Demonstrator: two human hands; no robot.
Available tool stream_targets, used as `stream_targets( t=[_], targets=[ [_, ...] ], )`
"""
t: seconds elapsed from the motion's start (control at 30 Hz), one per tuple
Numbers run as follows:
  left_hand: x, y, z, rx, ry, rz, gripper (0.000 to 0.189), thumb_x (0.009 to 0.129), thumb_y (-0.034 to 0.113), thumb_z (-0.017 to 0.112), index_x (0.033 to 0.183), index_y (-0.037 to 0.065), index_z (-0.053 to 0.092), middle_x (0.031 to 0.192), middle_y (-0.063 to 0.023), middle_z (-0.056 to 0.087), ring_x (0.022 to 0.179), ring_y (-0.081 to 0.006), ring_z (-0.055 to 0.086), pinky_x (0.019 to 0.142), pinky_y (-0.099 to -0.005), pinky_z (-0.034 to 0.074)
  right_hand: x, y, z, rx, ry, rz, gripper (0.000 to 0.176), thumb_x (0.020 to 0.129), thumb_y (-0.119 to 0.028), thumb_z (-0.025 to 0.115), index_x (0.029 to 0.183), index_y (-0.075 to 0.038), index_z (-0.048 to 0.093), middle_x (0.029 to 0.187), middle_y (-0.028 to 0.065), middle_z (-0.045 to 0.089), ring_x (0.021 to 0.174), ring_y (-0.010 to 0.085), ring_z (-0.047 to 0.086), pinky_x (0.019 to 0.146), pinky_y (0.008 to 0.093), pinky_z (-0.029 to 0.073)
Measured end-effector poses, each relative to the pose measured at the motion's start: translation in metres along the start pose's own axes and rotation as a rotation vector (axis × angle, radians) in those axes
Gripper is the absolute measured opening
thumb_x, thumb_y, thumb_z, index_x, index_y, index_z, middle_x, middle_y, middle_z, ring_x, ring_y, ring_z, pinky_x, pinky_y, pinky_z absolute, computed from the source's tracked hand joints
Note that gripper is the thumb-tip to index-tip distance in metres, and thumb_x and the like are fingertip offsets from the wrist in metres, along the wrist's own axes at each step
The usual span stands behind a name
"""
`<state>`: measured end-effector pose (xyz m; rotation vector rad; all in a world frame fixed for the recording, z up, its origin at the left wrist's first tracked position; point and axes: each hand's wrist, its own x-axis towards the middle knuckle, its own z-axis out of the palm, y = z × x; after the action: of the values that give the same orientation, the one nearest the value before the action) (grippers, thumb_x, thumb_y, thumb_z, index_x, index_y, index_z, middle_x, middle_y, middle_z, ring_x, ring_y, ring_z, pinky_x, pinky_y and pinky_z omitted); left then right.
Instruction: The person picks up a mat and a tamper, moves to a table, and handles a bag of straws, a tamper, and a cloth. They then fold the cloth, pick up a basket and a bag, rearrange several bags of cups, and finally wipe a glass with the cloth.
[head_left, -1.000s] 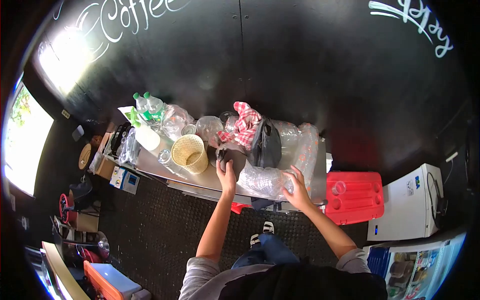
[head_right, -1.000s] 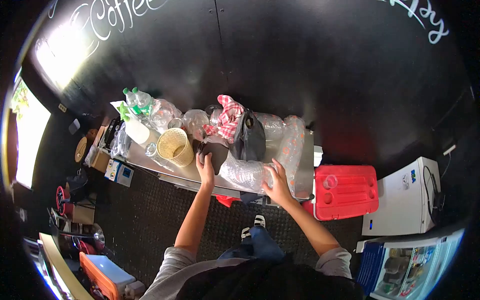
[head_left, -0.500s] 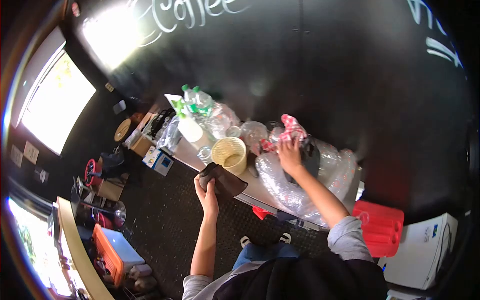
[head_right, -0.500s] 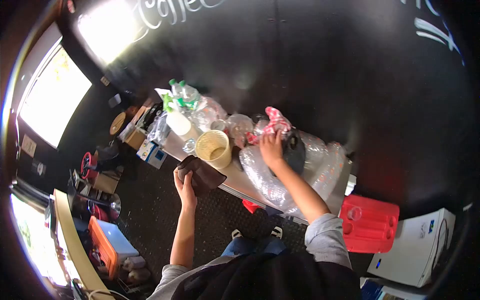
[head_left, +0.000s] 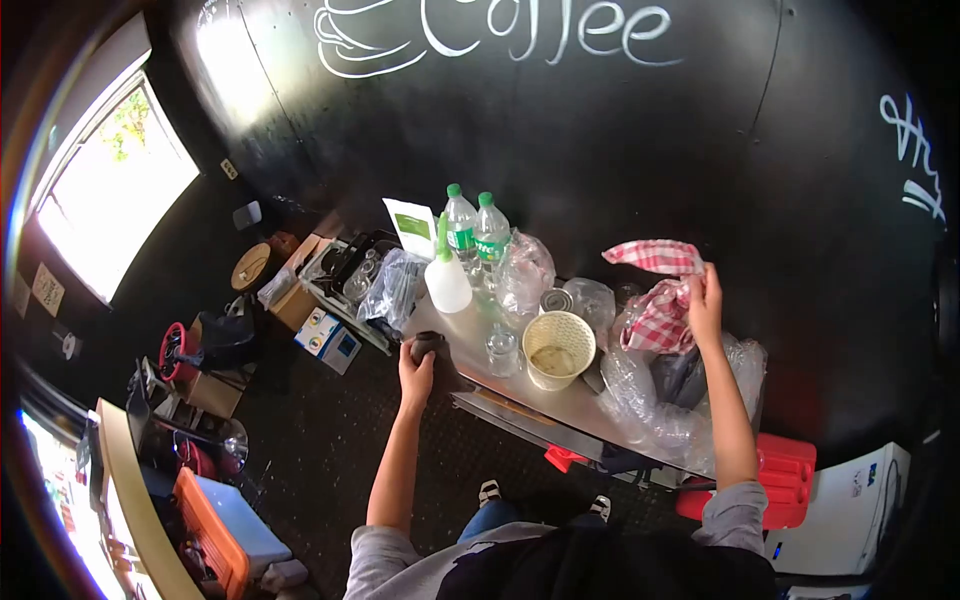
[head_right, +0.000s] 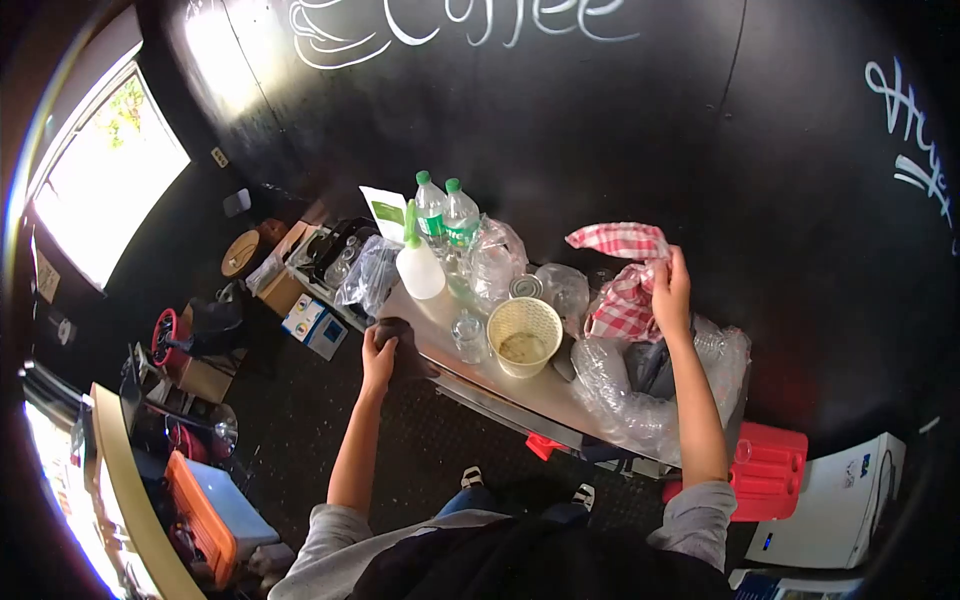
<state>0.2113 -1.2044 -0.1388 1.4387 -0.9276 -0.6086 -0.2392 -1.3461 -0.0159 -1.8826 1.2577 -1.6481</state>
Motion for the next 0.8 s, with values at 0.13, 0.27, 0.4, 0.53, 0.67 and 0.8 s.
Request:
stream_targets(
  t=[0.13, 0.27, 0.4, 0.53, 0.67, 0.8],
  targets=[
    [0.082, -0.045, 0.0, 0.115, -0.006, 0.0, 0.049, 0.075, 0.013, 0.064, 0.118, 0.001, 0.043, 0.101, -0.0175, 0.057, 0.096, -0.0288, 0.056, 0.085, -0.0341, 0.043, 0.004, -0.071, 0.016, 0.154, 0.147, -0.03, 0.014, 0.089, -0.009, 0.045, 0.099, -0.001, 0.051, 0.087, 0.0019, 0.054, 0.082, 0.0088, 0.048, 0.074, 0.0243, 0.04],
    [0.084, -0.033, 0.014, 0.169, -0.08, 0.381, 0.051, 0.077, 0.011, 0.063, 0.123, -0.001, 0.042, 0.12, -0.0172, 0.047, 0.114, -0.0294, 0.045, 0.095, -0.0392, 0.035, -0.009, -0.124, 0.034, 0.263, 0.097, 0.015, 0.011, 0.089, -0.008, 0.048, 0.097, -0.003, 0.052, 0.083, -0.0033, 0.051, 0.076, 0.0044, 0.044, 0.069, 0.0201, 0.038],
    [0.03, 0.089, 0.031, -0.122, -0.428, 0.31, 0.051, 0.08, 0.012, 0.062, 0.125, 0.003, 0.042, 0.126, -0.0126, 0.046, 0.119, -0.0254, 0.042, 0.095, -0.0415, 0.034, -0.031, -0.173, 0.052, 0.37, -0.051, 0.068, 0.01, 0.089, -0.006, 0.048, 0.099, -0.003, 0.051, 0.082, -0.0046, 0.05, 0.076, 0.0019, 0.043, 0.069, 0.0187, 0.037],
    [-0.023, 0.207, 0.028, -0.285, -0.607, 0.571, 0.064, 0.075, 0.019, 0.068, 0.129, 0.004, 0.037, 0.131, -0.0159, 0.041, 0.123, -0.0242, 0.037, 0.1, -0.0414, 0.03, -0.047, -0.225, 0.061, 0.431, -0.124, 0.024, 0.012, 0.089, -0.006, 0.048, 0.1, -0.003, 0.05, 0.085, -0.004, 0.051, 0.08, 0.0018, 0.045, 0.073, 0.0187, 0.038],
    [-0.031, 0.22, 0.024, -0.152, -0.683, 0.532, 0.032, 0.072, 0.0, 0.061, 0.103, 0.0, 0.056, 0.095, -0.0072, 0.06, 0.085, -0.0121, 0.056, 0.071, -0.0262, 0.045, -0.079, -0.261, 0.061, 0.259, -0.204, -0.082, 0.02, 0.086, -0.003, 0.049, 0.106, -0.002, 0.045, 0.089, -0.001, 0.052, 0.085, 0.0048, 0.046, 0.075, 0.0202, 0.038],
    [-0.025, 0.239, -0.012, -0.475, -0.725, 0.388, 0.014, 0.079, 0.0, 0.054, 0.091, 0.003, 0.059, 0.083, 0.0013, 0.059, 0.077, -0.0049, 0.052, 0.068, -0.0205, 0.042, -0.105, -0.264, 0.045, -0.074, -0.239, -0.25, 0.025, 0.071, -0.001, 0.054, 0.095, -0.003, 0.045, 0.078, 0.0085, 0.054, 0.066, 0.0204, 0.054, 0.061, 0.0316, 0.043]
  ],
)
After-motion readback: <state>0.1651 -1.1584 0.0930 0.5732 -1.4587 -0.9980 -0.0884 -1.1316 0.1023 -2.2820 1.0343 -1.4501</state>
